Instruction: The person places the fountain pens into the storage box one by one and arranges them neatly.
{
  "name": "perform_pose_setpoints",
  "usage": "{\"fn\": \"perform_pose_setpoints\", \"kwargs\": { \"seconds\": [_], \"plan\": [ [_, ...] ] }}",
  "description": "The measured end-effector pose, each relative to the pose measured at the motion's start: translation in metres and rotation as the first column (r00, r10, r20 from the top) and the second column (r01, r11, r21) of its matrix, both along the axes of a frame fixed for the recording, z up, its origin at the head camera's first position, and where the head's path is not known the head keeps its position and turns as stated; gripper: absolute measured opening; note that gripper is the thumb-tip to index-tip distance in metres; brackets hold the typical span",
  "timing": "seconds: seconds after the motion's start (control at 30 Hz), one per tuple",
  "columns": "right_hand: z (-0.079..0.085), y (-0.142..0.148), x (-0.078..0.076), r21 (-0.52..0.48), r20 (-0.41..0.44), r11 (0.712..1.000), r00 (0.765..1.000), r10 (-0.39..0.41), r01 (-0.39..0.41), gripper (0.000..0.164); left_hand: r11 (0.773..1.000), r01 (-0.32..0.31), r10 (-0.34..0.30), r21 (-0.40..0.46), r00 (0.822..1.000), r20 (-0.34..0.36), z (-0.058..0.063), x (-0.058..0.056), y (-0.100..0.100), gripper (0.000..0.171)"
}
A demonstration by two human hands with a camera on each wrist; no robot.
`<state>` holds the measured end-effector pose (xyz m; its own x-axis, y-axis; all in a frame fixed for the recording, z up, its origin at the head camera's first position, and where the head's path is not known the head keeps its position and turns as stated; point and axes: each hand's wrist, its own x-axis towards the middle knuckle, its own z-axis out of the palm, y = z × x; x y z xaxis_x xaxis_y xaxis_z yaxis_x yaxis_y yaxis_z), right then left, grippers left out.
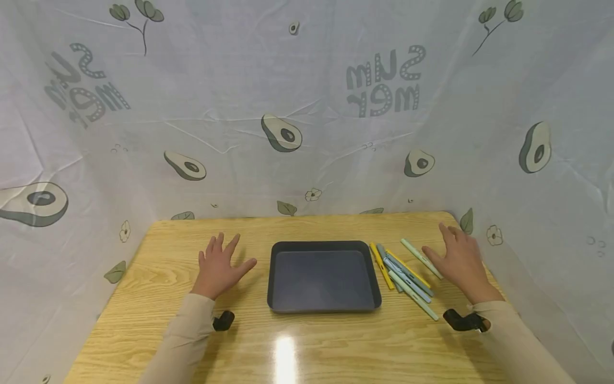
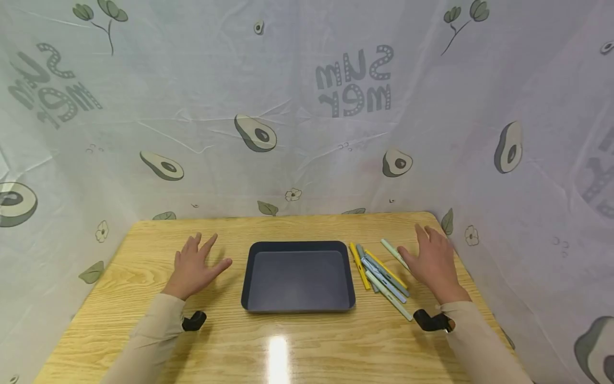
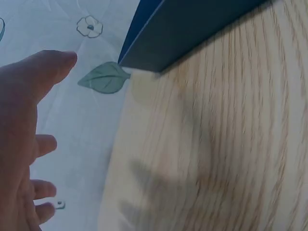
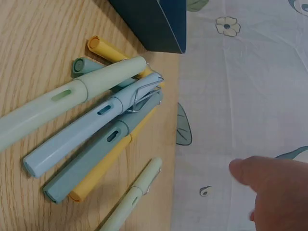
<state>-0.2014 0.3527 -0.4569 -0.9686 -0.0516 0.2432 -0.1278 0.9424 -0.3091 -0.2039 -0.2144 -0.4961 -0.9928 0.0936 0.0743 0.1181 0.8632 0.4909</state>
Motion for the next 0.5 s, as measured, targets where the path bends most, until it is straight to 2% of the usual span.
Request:
{"fn": "perform_pose_setpoints", "kwargs": {
  "seconds": [0.13,0.2,0.27,0.33,0.4,0.5],
  "plan": [
    [-0.001,0.006,-0.003,-0.046,0.073,0.998,0.996,0.042,-0.038,0.052,0.992,0.02,-0.025,0.126,0.999,0.04,-0.001,0.001,0.007,0.082],
    [-0.001,0.008,-0.003,-0.066,0.112,0.997,0.992,0.053,-0.045,0.044,0.973,0.022,-0.043,0.232,0.995,0.087,-0.003,0.001,0.012,0.075],
    [-0.003,0.011,-0.003,-0.079,0.139,0.996,0.989,0.054,-0.043,0.04,0.942,0.01,-0.063,0.334,0.987,0.147,-0.007,0.001,0.019,0.07],
    [-0.005,0.014,-0.004,-0.095,0.159,0.995,0.986,0.057,-0.042,0.036,0.892,-0.011,-0.098,0.452,0.971,0.216,-0.012,0.003,0.027,0.068],
    [-0.009,0.016,-0.004,-0.109,0.184,0.993,0.981,0.055,-0.035,0.035,0.827,-0.041,-0.141,0.561,0.95,0.277,-0.017,0.004,0.034,0.067],
    [-0.016,0.019,-0.007,-0.132,0.217,0.991,0.974,0.06,-0.031,0.032,0.716,-0.102,-0.209,0.691,0.912,0.352,-0.024,0.007,0.043,0.069]
  ]
}}
